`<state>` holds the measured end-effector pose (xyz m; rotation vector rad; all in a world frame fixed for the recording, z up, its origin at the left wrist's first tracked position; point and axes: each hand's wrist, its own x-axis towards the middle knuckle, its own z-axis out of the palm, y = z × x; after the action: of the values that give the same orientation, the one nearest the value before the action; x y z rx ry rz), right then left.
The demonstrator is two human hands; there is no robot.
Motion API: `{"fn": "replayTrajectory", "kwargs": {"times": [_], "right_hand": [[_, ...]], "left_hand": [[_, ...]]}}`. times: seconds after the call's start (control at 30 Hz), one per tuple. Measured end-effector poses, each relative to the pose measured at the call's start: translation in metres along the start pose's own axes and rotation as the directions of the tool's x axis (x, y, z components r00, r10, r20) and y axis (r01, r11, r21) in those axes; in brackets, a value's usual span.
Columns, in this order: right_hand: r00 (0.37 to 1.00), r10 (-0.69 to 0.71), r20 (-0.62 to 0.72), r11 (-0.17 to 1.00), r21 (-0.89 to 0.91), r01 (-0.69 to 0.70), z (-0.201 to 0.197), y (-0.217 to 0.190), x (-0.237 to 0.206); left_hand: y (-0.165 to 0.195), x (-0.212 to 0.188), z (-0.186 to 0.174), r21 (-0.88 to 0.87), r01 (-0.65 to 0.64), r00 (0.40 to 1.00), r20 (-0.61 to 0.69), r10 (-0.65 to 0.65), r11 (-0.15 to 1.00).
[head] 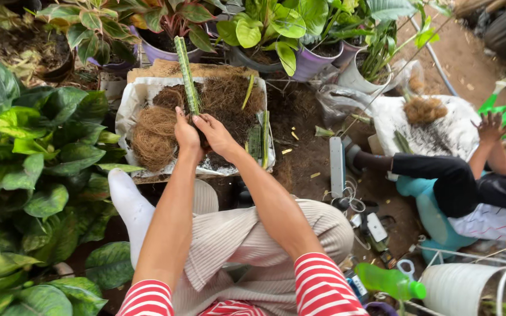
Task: The person sits on the ground and plants a snake plant leaf cutting into soil in a styrofoam box. They hold the leaf upright with both hands, press and pack soil around its base, add handfuls of soil, and repeatedly firm the soil around the cutting.
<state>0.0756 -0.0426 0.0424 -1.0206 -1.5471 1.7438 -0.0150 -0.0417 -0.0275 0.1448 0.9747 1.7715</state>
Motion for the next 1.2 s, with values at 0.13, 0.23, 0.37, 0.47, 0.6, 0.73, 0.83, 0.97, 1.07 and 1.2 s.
{"fn": "replayTrajectory", "kwargs": {"times": [0.13, 0.23, 0.37, 0.47, 0.6, 0.73, 0.83, 0.97, 1.07, 1.2], "right_hand": [[0.999, 0.045, -0.013, 0.996, 0.074, -0.044, -0.003, 0.001, -0.001], [0.995, 0.101, -0.016, 0.988, 0.116, -0.099, -0.007, 0.004, -0.004], [0.994, 0.112, -0.001, 0.988, 0.11, -0.112, -0.016, 0.015, -0.004], [0.992, 0.123, -0.002, 0.988, 0.099, -0.122, -0.022, 0.026, -0.006], [1.0, -0.008, 0.019, 0.993, 0.12, 0.006, -0.025, 0.032, -0.009], [0.993, 0.121, -0.016, 0.986, 0.114, -0.118, -0.031, 0.03, -0.013], [0.993, -0.12, 0.004, 0.992, 0.027, 0.12, -0.033, 0.032, -0.01], [0.993, -0.12, 0.019, 0.992, 0.031, 0.119, -0.037, 0.036, -0.008], [0.995, -0.096, 0.006, 0.993, 0.066, 0.095, -0.034, 0.037, -0.01], [0.999, -0.039, -0.011, 0.99, 0.137, 0.04, -0.028, 0.02, -0.005]], "left_hand": [[-0.001, 0.0, 0.005, 0.048, 0.007, 1.0, -0.007, -0.007, 0.999], [-0.002, -0.003, 0.011, 0.068, 0.004, 1.0, -0.014, -0.003, 0.998], [-0.004, -0.014, 0.014, 0.199, -0.053, 0.996, -0.053, 0.065, 0.979], [-0.004, -0.021, 0.017, 0.219, -0.068, 0.997, -0.025, 0.075, 0.973], [0.002, -0.026, 0.022, 0.213, -0.093, 0.994, -0.044, 0.104, 0.973], [0.004, -0.034, 0.02, 0.218, -0.093, 0.99, 0.128, 0.066, 0.972], [0.006, -0.031, 0.024, 0.195, -0.135, 0.985, 0.133, 0.11, 0.971], [0.005, -0.027, 0.024, 0.24, -0.143, 0.98, 0.171, 0.104, 0.96], [0.002, -0.028, 0.021, 0.252, -0.167, 0.976, 0.177, 0.125, 0.953], [0.006, -0.023, 0.026, 0.301, -0.171, 0.978, 0.166, 0.125, 0.938]]}}
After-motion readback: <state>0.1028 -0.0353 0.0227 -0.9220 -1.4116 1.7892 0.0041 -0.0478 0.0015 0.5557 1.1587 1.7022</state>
